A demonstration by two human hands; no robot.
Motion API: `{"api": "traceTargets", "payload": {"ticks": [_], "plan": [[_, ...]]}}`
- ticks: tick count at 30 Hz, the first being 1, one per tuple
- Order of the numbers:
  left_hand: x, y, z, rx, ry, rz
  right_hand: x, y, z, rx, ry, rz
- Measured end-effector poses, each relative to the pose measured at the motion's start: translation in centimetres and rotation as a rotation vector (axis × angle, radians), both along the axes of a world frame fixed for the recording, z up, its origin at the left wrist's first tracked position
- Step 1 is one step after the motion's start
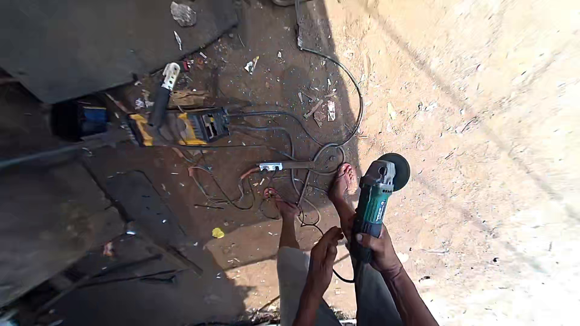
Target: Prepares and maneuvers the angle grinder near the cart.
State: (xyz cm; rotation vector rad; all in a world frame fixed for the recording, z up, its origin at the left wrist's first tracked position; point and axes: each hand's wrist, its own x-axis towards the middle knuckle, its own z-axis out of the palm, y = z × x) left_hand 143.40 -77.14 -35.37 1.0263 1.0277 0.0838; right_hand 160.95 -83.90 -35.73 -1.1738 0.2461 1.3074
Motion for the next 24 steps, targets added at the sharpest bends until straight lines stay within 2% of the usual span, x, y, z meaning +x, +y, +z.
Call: {"api": "traceTargets", "payload": {"ticks": [3,6,9,13,17,21,24], "plan": [[4.9,-2.0,9.0,-0.046,-0.087,0.028,1.2,-0.7,6.5,0.012,-0.005,0.063],[7.7,-4.0,14.4,-0.019,-0.033,-0.013,3.6,-1.6,12.1,0.041,-0.045,0.195],[9.7,-4.6,18.4,0.024,-0.035,-0.018,6.2,-2.4,15.8,0.125,-0.107,0.274],[10.8,-5.8,22.1,0.242,0.041,-0.089,8.0,-3.4,20.5,0.109,-0.137,0.221],[11.9,-8.2,24.5,0.453,0.212,-0.180,8.0,-3.9,24.5,-0.064,-0.218,-0.032],[12.8,-13.1,25.5,0.593,0.259,-0.268,7.5,-7.0,25.9,-0.162,-0.223,-0.243],[14.1,-16.6,27.3,0.631,0.207,-0.343,9.8,-10.8,27.1,-0.200,-0.204,-0.232]]}}
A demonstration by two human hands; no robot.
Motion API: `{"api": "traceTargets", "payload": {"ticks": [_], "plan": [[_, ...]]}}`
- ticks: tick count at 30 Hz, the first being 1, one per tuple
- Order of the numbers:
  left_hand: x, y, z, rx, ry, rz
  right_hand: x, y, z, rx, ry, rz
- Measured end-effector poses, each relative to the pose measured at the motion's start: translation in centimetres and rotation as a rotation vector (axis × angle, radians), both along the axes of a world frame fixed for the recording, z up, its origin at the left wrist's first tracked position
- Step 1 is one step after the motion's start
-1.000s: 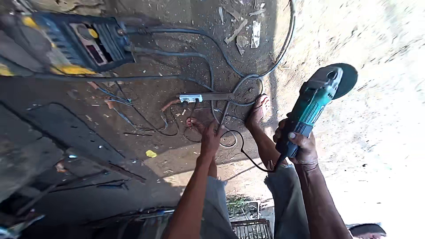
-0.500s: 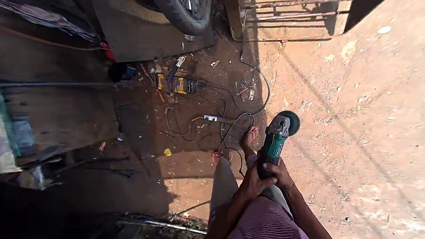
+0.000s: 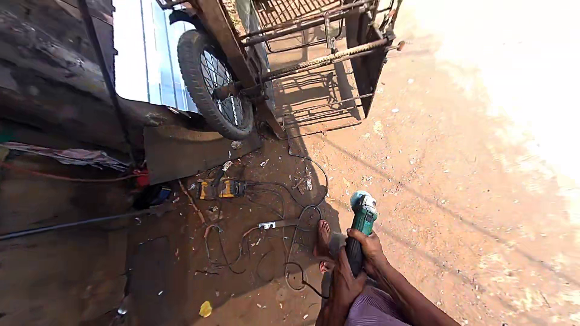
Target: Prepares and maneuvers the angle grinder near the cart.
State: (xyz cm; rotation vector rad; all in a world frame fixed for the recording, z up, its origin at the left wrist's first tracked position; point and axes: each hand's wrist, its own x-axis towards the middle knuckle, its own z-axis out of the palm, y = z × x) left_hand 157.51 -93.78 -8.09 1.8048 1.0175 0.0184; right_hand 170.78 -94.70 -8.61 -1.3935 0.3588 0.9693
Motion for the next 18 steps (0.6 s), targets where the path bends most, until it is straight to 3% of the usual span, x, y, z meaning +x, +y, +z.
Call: {"api": "traceTargets", "payload": {"ticks": [4,8,14,18], "plan": [[-0.9,-4.6,2.6,-0.206,-0.122,-0.014,3.3,-4.5,2.9,0.019,-0.012,0.068],[1.9,-6.6,4.0,-0.356,-0.379,0.124,7.1,-5.7,5.3,0.077,-0.118,0.117],[12.2,-6.4,3.2,-0.397,-0.482,0.228,14.2,-6.3,4.8,0.012,-0.285,0.419],[21.6,-6.9,2.9,-0.438,-0.461,0.299,22.9,-6.1,4.6,0.004,-0.310,0.624]]}}
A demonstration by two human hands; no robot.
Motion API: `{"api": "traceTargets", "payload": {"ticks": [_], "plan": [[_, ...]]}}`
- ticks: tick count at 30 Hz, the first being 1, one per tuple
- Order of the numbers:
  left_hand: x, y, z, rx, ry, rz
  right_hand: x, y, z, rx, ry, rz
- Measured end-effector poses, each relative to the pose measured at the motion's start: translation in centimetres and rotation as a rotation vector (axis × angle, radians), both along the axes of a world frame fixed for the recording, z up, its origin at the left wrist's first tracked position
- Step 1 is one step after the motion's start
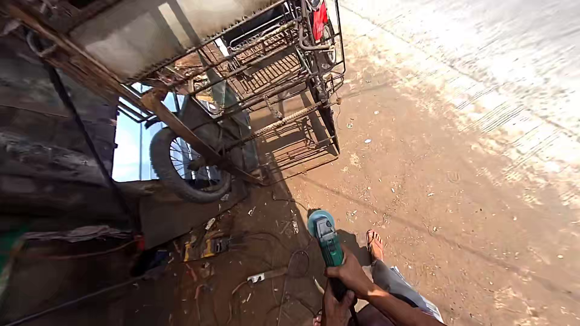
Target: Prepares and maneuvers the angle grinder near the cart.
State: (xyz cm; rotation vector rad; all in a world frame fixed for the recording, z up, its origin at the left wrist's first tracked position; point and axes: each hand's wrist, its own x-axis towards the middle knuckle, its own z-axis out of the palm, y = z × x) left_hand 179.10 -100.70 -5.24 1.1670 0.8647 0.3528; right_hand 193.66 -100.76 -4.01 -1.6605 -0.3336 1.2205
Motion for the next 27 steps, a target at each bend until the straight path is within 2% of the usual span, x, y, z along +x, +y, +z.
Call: {"api": "traceTargets", "payload": {"ticks": [5,11,17,22,27], "plan": [[11.7,-0.6,1.2,-0.073,-0.080,0.053,12.4,0.2,2.3,-0.037,-0.096,0.212],[23.7,1.7,2.4,-0.011,-0.170,0.077,24.2,3.5,4.1,-0.063,-0.216,0.269],[32.7,7.5,3.0,-0.023,-0.188,0.105,33.1,10.1,4.2,-0.092,-0.346,0.383],[41.1,13.8,1.2,-0.004,-0.251,0.131,41.3,17.6,4.5,-0.149,-0.491,0.564],[48.4,18.9,2.3,-0.028,-0.267,0.149,48.5,23.6,6.0,-0.189,-0.563,0.726]]}}
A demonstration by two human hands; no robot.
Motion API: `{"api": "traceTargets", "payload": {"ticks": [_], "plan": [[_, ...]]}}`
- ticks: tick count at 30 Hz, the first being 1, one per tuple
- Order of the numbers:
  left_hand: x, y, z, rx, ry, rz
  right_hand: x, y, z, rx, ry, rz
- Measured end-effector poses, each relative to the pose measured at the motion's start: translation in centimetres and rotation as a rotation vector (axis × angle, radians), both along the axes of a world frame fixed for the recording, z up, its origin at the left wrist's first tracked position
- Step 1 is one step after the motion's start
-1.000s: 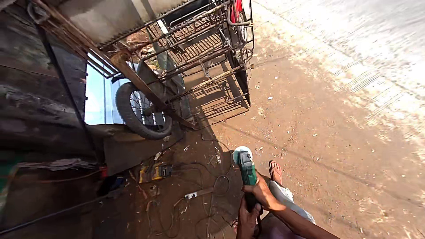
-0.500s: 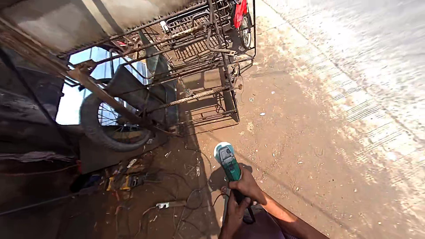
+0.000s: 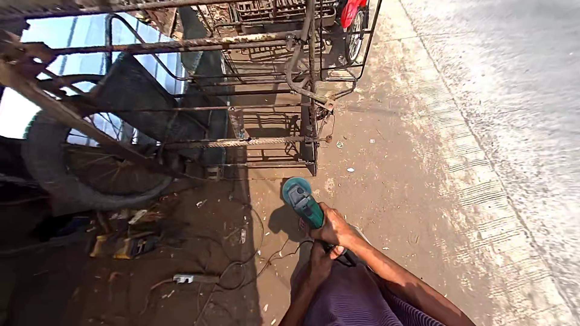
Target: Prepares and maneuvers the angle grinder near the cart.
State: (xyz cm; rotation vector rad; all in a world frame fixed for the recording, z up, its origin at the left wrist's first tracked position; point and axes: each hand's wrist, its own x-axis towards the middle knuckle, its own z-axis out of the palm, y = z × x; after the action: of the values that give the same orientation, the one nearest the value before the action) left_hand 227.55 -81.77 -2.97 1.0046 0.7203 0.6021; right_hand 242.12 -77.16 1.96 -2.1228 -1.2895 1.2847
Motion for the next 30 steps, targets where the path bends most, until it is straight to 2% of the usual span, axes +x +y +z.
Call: {"api": "traceTargets", "payload": {"ticks": [7,11,16,20,24,27,30], "plan": [[8.4,5.9,0.8,-0.058,0.020,0.063,8.0,6.5,-0.3,0.033,0.033,0.077],[14.6,8.2,-0.6,-0.057,0.065,0.184,13.4,10.4,-1.9,0.034,0.046,0.194],[17.6,10.3,0.3,-0.081,0.184,0.256,16.2,13.7,-2.3,-0.050,0.080,0.200],[17.1,13.6,0.5,-0.127,0.224,0.249,15.8,17.4,-1.8,-0.125,0.089,0.206],[15.0,18.3,-0.4,-0.144,0.215,0.147,14.4,20.6,-2.9,-0.134,0.075,0.139],[11.8,23.1,-1.3,-0.131,0.211,-0.022,12.2,23.0,-3.9,-0.087,0.077,-0.029],[7.6,29.2,-2.0,-0.088,0.241,-0.253,8.7,25.5,-4.4,-0.062,0.123,-0.327]]}}
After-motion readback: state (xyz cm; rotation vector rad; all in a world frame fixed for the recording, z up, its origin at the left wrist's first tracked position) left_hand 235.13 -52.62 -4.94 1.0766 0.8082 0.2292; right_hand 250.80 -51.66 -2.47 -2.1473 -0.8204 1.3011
